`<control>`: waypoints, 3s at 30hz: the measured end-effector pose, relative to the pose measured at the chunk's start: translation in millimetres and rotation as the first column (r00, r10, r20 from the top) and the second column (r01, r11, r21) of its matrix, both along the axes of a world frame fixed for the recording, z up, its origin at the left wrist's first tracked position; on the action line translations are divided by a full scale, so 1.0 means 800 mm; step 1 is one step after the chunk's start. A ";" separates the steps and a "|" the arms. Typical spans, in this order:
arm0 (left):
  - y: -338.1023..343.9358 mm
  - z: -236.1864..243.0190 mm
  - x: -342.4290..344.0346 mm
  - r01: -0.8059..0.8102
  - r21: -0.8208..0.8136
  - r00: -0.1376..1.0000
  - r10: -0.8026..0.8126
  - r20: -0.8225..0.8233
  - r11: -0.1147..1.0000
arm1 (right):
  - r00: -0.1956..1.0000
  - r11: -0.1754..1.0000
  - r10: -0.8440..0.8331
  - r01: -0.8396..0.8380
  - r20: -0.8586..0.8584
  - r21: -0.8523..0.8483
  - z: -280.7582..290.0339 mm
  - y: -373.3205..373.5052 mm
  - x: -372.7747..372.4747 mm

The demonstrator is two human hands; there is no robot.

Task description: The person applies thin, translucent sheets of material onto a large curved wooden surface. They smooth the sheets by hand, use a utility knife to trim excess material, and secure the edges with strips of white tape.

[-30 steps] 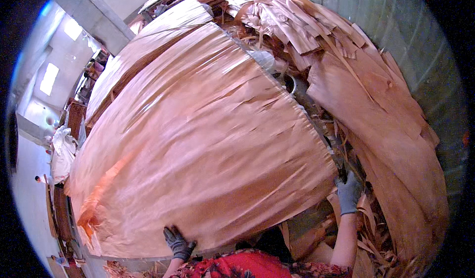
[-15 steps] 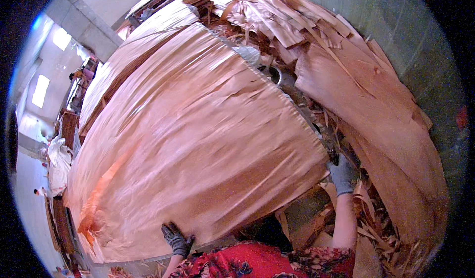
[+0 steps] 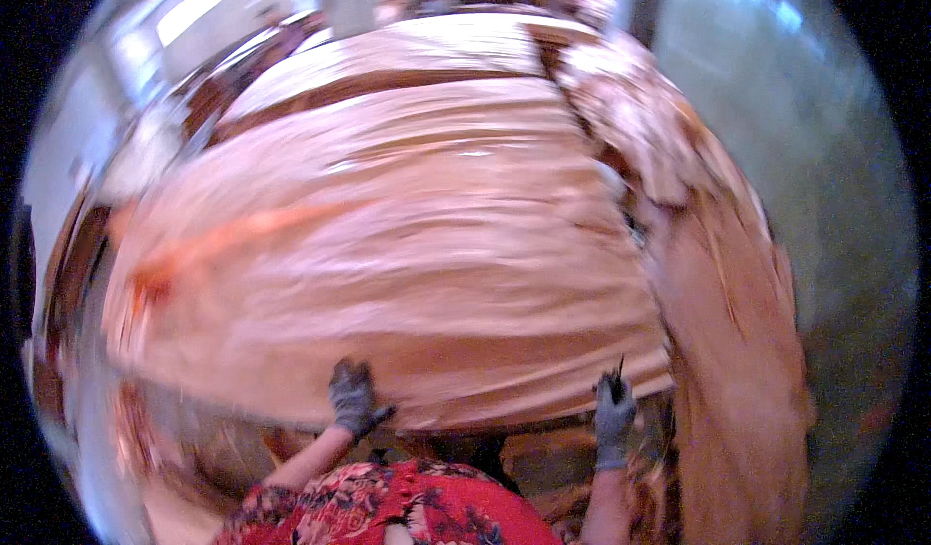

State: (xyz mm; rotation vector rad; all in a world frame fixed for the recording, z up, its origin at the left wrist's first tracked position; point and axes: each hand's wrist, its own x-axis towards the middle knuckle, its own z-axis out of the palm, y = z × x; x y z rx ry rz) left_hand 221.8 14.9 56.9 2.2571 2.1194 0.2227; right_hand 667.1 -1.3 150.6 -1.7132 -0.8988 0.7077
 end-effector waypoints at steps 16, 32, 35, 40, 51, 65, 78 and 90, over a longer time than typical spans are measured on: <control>-0.120 0.086 -0.089 -0.082 -0.180 0.847 0.164 0.506 0.980 | 0.670 0.659 0.714 -0.741 -0.203 -0.128 -0.029 0.058 -0.265; -0.406 0.029 -0.258 -0.596 -0.586 -0.012 0.724 0.689 0.548 | 0.256 0.242 0.924 -0.966 -0.284 -0.087 -0.029 0.111 -0.681; -0.447 -0.046 -0.328 -0.659 -0.493 0.075 0.702 0.708 0.568 | 0.374 0.376 0.926 -0.909 0.046 -0.178 -0.081 0.127 -0.751; -0.454 0.001 -0.441 -0.718 -0.495 0.061 0.753 0.655 0.489 | 0.440 0.628 0.706 -0.751 0.555 -0.205 -0.111 0.130 -0.766; -0.398 0.055 -0.695 -0.765 -0.239 0.276 0.641 0.716 0.598 | 0.449 0.787 0.561 -0.548 0.696 -0.282 -0.105 0.115 -0.795; -0.220 0.115 -0.931 -0.623 -0.220 0.560 0.624 0.545 0.751 | 0.602 0.761 0.571 -0.643 0.558 -0.085 -0.096 0.129 -0.966; -0.095 0.132 -1.258 -0.764 0.054 0.638 0.765 -0.088 0.643 | 0.390 0.731 0.665 -0.514 0.637 -0.449 -0.059 0.121 -1.197; 0.035 0.028 -1.560 -0.381 0.406 0.746 0.536 -0.396 0.831 | 0.565 0.924 0.342 -0.058 0.751 -0.377 -0.065 0.104 -1.261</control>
